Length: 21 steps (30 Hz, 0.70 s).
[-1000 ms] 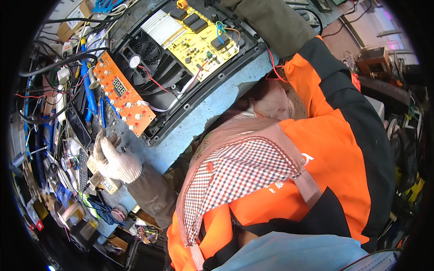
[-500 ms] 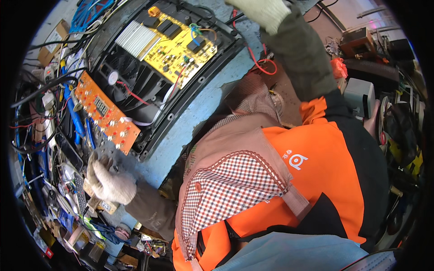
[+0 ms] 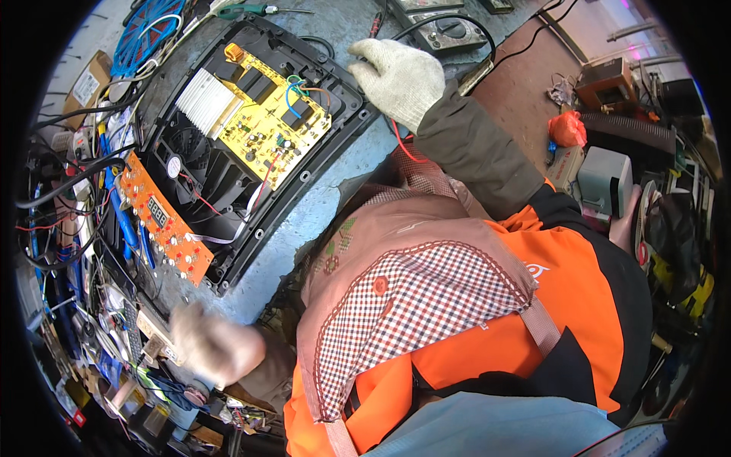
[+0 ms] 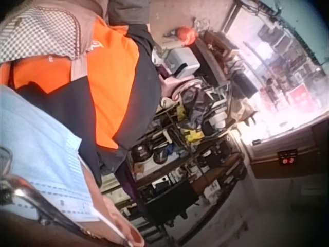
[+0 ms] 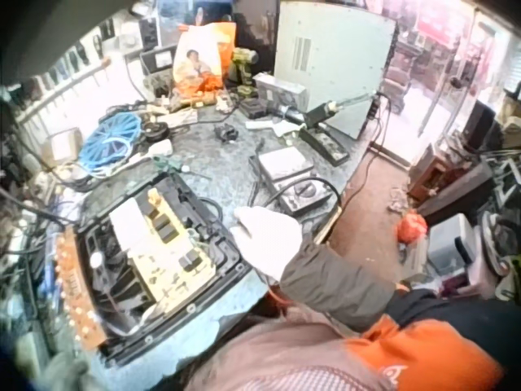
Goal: The person removes a blue fan cover from an open electronic device, then uses a screwdriver to unscrew components on the circuit board. They connect multimeter probes to test points on the board and adjust connections while observing readings.
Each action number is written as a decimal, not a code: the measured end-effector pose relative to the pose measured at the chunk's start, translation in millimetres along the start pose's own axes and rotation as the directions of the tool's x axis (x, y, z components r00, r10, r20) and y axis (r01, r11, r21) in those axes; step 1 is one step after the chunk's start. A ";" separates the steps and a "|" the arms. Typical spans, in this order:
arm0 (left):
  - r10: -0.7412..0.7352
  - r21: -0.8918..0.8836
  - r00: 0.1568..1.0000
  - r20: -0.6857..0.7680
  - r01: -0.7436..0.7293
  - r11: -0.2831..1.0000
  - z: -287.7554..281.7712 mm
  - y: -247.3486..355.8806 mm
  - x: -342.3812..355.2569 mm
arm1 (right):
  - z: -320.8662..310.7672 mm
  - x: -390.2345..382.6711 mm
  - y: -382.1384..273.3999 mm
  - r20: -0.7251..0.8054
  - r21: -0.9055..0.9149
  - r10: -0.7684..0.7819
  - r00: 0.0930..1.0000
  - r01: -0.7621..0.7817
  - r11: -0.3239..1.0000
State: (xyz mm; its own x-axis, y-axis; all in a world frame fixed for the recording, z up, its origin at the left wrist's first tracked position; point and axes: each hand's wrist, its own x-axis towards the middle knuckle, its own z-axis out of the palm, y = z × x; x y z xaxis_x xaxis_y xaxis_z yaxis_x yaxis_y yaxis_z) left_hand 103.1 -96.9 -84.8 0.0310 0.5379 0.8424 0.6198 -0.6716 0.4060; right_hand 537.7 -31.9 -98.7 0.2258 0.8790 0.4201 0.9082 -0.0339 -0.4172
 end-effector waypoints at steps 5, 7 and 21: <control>0.204 0.057 0.663 0.721 -0.349 0.935 96.1 66.9 44.9 | -5.6 -3.2 7.5 0.032 0.075 -0.018 0.999 0.015 0.997; 0.144 0.207 0.672 0.727 -0.414 0.886 100.9 57.7 38.2 | -3.8 -2.7 7.4 0.030 0.151 -0.035 0.999 0.030 0.988; 0.250 0.180 0.792 0.557 -0.410 0.894 73.4 42.3 75.0 | -47.3 -9.0 9.2 -0.053 0.157 0.023 0.998 -0.015 0.987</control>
State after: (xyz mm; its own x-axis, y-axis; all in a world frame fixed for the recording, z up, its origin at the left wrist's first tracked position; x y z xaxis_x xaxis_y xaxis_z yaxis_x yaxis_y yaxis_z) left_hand 189.2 -47.5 -30.4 0.6163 0.5415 0.5718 0.6831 -0.7289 -0.0459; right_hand 560.7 -62.6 -68.2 0.2651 0.8516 0.4522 0.8380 0.0286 -0.5450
